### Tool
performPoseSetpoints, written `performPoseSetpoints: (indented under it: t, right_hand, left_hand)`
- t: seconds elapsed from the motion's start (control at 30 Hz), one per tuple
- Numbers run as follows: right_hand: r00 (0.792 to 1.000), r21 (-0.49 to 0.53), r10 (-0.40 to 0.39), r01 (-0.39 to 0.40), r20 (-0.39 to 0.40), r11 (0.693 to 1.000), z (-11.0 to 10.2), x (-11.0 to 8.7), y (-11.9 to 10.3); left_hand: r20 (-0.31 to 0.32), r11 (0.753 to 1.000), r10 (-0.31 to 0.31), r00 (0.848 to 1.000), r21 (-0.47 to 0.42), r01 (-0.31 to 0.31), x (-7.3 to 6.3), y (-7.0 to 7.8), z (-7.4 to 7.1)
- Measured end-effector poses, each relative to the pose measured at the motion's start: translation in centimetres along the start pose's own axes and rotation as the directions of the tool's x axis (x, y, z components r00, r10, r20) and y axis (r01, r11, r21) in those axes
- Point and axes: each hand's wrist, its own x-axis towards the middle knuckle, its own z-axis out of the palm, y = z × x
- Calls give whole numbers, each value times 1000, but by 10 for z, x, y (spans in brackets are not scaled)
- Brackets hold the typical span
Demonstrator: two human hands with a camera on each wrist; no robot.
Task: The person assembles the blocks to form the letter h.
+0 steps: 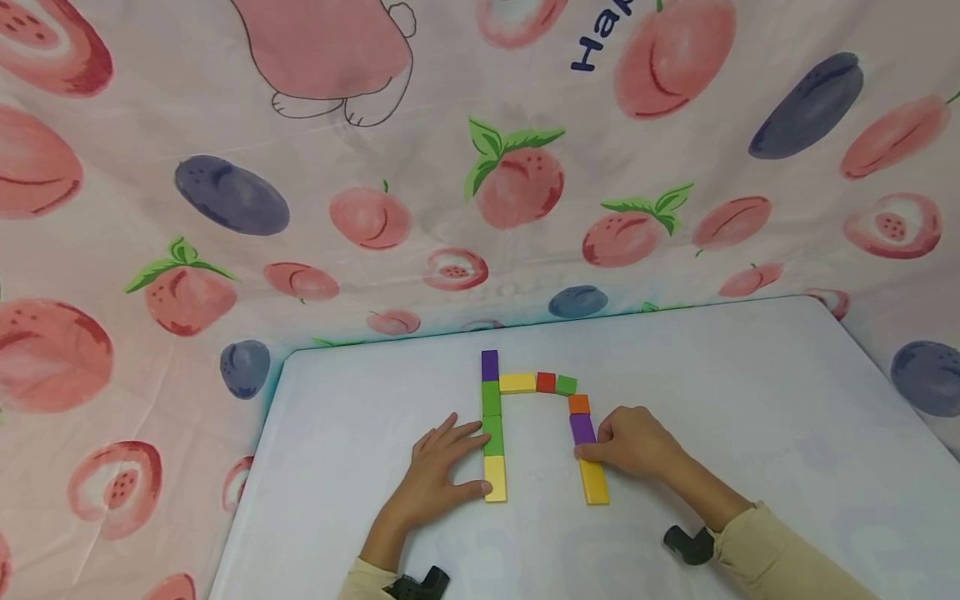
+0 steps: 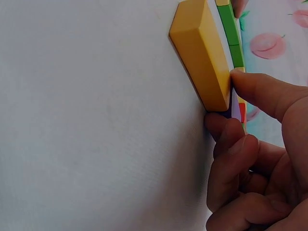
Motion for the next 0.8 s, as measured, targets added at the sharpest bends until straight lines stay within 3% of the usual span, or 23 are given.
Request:
performPoseSetpoints:
  t: [0.33,0.8]
  right_hand:
    - [1000,-5,-21,21,-14,1000,2,2,4]
    - [998,4,-53,53,29,999,-4,-4,7]
  left_hand:
    - [-2,1000,-1,1000,2,1,0,0,-1]
    - [6,1000,-4,1000,9,4,0,-2,-1]
